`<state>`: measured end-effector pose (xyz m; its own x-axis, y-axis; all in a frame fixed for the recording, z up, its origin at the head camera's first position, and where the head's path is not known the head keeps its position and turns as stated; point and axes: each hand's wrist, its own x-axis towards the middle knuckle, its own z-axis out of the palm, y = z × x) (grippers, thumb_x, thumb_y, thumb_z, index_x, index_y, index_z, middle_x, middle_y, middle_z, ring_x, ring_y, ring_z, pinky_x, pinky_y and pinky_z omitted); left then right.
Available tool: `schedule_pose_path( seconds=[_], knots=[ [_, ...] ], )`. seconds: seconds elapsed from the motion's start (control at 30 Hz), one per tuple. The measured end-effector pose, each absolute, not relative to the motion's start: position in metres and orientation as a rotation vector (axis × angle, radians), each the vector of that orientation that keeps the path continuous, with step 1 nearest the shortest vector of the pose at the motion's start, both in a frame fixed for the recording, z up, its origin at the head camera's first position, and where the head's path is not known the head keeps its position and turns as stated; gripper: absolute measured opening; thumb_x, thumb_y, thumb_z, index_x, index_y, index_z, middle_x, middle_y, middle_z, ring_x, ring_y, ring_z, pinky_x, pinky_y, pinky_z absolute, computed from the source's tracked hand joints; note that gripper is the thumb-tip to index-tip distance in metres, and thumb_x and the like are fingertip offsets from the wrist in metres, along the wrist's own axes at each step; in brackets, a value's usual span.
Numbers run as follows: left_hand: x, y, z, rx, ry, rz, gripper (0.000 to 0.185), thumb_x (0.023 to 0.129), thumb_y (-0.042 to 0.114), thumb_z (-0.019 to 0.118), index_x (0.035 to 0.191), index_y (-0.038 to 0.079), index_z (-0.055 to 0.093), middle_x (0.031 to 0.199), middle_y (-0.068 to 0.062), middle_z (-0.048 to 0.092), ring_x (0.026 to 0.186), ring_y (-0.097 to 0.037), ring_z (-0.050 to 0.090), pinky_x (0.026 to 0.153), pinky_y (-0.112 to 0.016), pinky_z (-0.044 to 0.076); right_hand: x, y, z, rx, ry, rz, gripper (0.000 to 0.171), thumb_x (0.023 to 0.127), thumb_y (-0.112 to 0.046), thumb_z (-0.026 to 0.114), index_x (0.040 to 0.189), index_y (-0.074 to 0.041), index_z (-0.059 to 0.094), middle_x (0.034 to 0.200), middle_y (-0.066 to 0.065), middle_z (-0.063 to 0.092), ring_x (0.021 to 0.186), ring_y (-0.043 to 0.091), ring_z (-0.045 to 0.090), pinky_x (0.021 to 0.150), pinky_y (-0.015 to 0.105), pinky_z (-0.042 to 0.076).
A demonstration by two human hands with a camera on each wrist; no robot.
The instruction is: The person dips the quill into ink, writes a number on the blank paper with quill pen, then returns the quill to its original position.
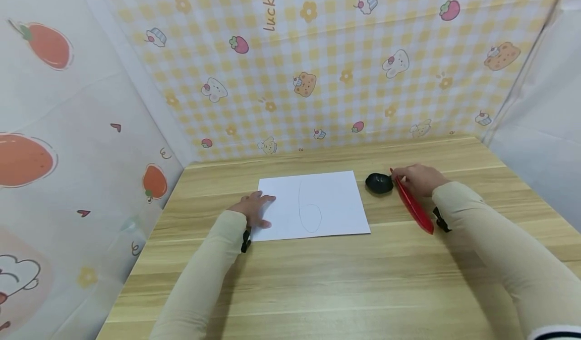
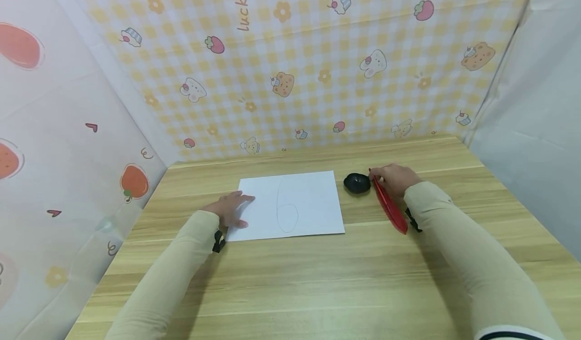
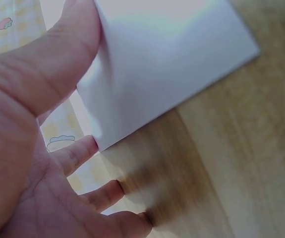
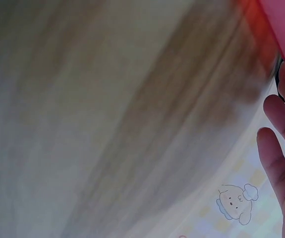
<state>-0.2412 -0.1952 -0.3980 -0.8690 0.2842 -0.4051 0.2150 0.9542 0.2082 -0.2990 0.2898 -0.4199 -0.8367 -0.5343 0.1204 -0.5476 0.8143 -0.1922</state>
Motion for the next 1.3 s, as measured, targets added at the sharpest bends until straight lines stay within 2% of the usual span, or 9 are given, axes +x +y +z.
schedule_pose_path(
  seconds=[0.33,0.63,1.0,1.3],
  knots=[
    [-0.242,-0.196,-0.402,0.363,2.683,0.214,0.077,0.087,0.035,0.073,0.152,0.022,0.032,0.158,-0.022,0.014,0.136,-0.052,0.022,0.100,-0.065,0.032,-0.301,0.291,-0.425,0.931,-2.899,0.353,0.031,0.084,0.010,0.059,0.099,-0.017,0.065,0.093,0.001,0.070,0.078,0.021,0.065,0.063,0.041,0.053],
    [-0.243,-0.198,-0.403,0.330,2.675,0.297,0.077,0.084,0.033,0.076,0.149,0.024,0.036,0.159,-0.019,0.013,0.139,-0.050,0.019,0.101,-0.065,0.030,-0.293,0.291,-0.417,0.891,-2.958,0.434,0.033,0.083,0.011,0.058,0.106,-0.011,0.065,0.093,0.004,0.071,0.087,0.027,0.067,0.068,0.044,0.054],
    [-0.246,-0.203,-0.408,0.306,2.682,0.413,0.068,0.080,0.027,0.081,0.139,0.019,0.049,0.159,-0.019,0.013,0.140,-0.049,0.017,0.105,-0.065,0.025,-0.288,0.301,-0.412,0.758,-2.959,0.496,0.018,0.090,-0.003,0.060,0.108,-0.004,0.062,0.094,0.013,0.070,0.089,0.035,0.066,0.077,0.052,0.051],
    [-0.242,-0.203,-0.406,0.300,2.691,0.502,0.064,0.081,0.022,0.080,0.137,0.016,0.051,0.160,-0.018,0.011,0.141,-0.047,0.015,0.108,-0.063,0.021,-0.272,0.298,-0.410,0.532,-2.967,0.779,0.022,0.095,-0.012,0.060,0.113,0.000,0.060,0.102,0.019,0.068,0.094,0.037,0.064,0.081,0.053,0.050]
  ],
)
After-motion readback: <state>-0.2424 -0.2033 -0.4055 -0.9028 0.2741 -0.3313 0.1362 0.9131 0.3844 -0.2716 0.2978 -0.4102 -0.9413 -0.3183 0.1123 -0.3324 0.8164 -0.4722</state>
